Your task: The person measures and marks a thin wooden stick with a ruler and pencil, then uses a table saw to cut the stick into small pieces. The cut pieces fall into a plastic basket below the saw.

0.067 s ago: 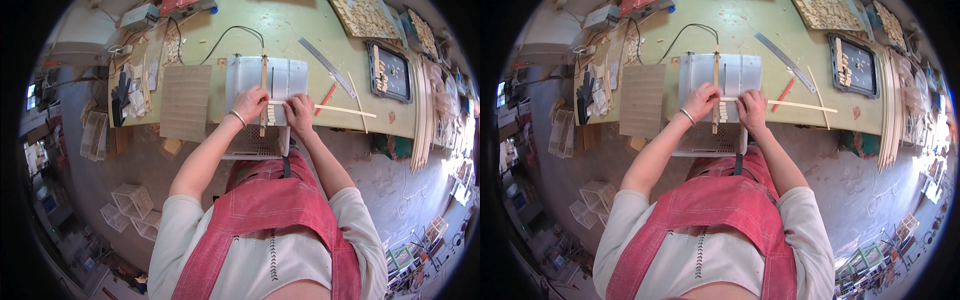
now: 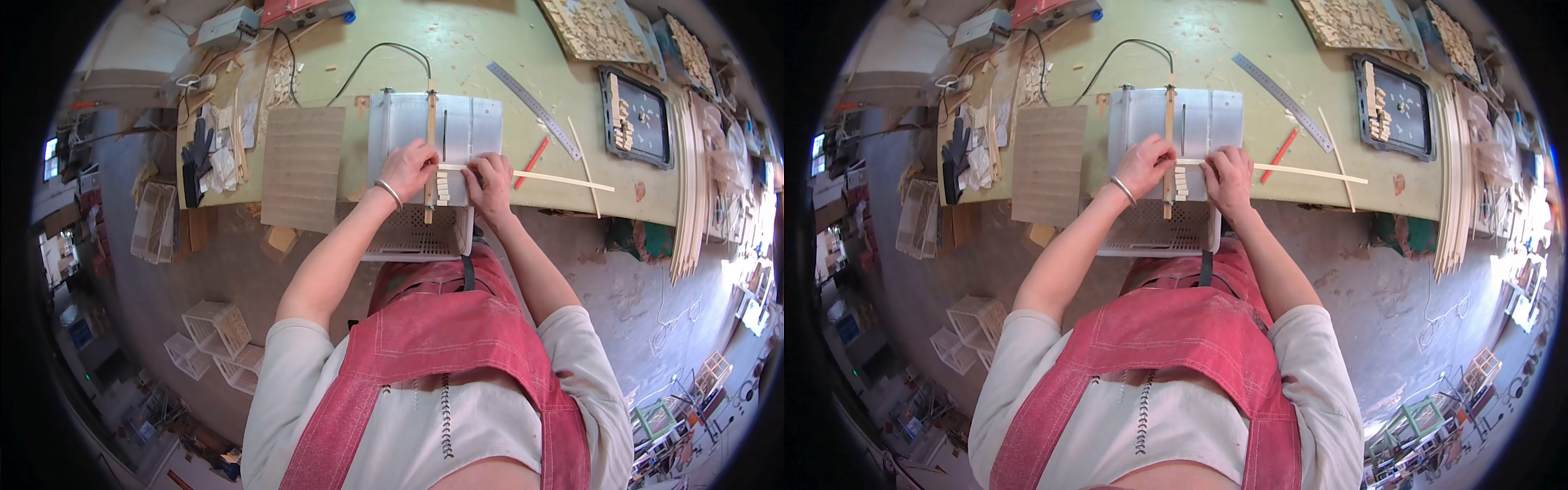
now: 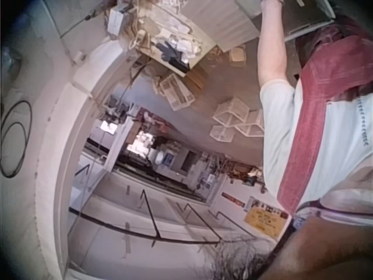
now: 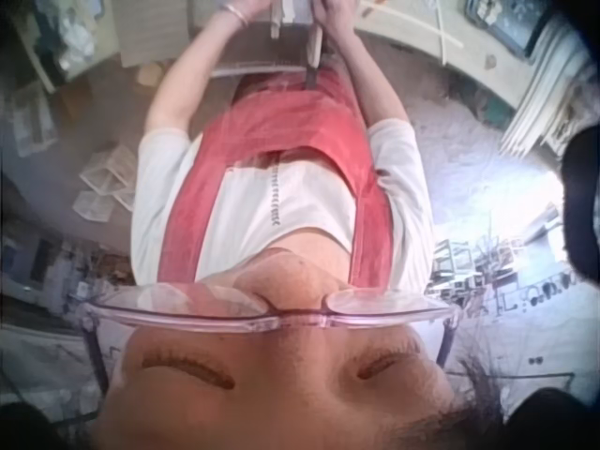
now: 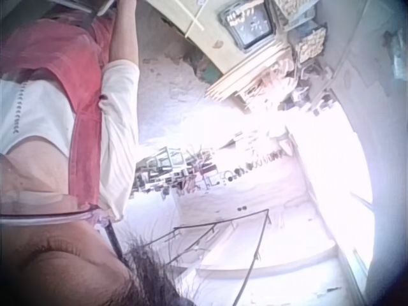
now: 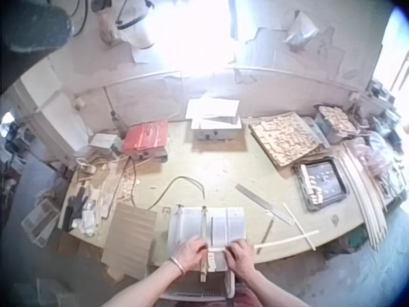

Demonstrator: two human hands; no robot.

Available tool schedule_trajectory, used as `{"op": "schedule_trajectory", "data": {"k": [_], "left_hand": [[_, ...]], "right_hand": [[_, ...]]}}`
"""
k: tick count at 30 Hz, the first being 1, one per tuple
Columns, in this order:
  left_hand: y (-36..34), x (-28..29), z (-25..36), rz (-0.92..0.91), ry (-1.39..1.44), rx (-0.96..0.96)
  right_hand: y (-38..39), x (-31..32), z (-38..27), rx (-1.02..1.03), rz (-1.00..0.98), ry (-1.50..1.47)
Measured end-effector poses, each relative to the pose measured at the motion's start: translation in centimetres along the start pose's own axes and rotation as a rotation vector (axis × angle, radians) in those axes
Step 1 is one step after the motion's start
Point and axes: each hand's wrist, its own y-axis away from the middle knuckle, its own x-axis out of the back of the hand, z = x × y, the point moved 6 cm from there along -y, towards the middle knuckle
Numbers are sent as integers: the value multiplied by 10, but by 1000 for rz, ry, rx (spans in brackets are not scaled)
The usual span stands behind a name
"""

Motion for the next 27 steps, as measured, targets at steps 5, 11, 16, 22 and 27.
{"op": "schedule_trajectory", "data": {"k": [5,11,16,22,27], "left_hand": [[-10,3,-4,18,8,11],[-22,7,-5,28,-37,-6],[-27,8,-8,48,-56,2],[0,5,2,-34,-32,-24],[16,-1,-4,34,147,53]], "right_hand": [[-11,-1,1,-9,13,-2],[-22,-3,5,10,41,5],[-31,-6,10,-4,63,3],[-8,4,7,-13,18,22],[5,-6,-12,32,-11,-12]]}}
